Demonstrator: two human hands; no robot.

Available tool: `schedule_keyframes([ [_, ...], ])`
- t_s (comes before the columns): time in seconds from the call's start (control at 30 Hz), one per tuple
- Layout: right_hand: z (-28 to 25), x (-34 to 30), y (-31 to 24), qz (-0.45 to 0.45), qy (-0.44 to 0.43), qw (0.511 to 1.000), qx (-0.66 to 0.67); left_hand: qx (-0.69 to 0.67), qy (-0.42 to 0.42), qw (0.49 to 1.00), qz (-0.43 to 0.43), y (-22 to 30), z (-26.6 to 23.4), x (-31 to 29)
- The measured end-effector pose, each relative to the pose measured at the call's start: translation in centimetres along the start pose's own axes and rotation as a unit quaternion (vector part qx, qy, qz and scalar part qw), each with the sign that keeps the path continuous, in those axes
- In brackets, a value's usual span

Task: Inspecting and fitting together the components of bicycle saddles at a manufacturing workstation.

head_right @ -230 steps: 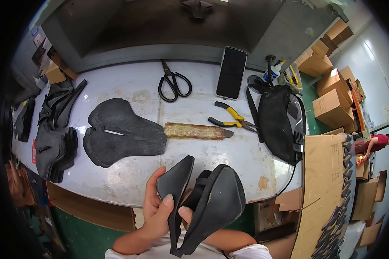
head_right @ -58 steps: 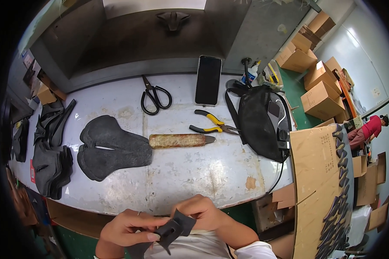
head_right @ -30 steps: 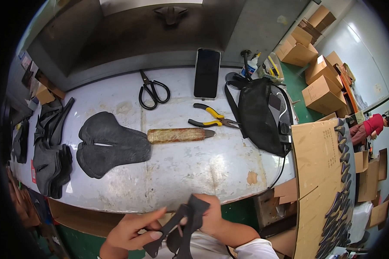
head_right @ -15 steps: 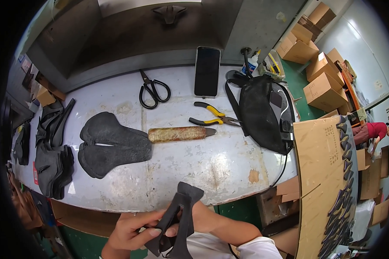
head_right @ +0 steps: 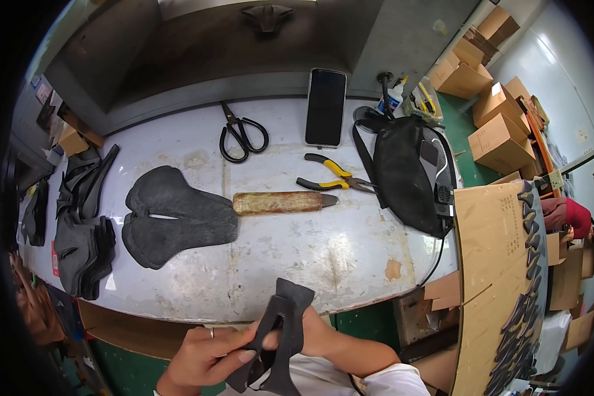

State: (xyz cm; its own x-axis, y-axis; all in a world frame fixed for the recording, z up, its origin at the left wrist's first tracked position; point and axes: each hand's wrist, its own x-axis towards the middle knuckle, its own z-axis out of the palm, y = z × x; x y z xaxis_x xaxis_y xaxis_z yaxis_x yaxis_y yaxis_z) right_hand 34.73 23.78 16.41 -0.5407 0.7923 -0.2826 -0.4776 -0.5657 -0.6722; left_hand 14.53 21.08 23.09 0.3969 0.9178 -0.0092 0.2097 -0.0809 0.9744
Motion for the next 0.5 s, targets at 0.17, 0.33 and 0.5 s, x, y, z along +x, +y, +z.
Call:
schedule_keyframes([
  [0.17, -1.7, 0.3, -0.6, 0.005, -0.118, 0.991, -0.064, -0.050, 0.025, 0.998, 0.028, -1.1, 0.5, -0.1],
  [0.33, -0.2, 0.3, -1.4, 0.008, -0.130, 0.991, 0.033, -0.061, 0.054, 0.996, 0.047, -3.0, 0.6, -1.2],
  [0.5, -0.6, 0.3, -0.8, 0.145, -0.159, 0.969, 0.123, -0.201, 0.054, 0.973, -0.097, -1.9, 1.0, -1.2],
])
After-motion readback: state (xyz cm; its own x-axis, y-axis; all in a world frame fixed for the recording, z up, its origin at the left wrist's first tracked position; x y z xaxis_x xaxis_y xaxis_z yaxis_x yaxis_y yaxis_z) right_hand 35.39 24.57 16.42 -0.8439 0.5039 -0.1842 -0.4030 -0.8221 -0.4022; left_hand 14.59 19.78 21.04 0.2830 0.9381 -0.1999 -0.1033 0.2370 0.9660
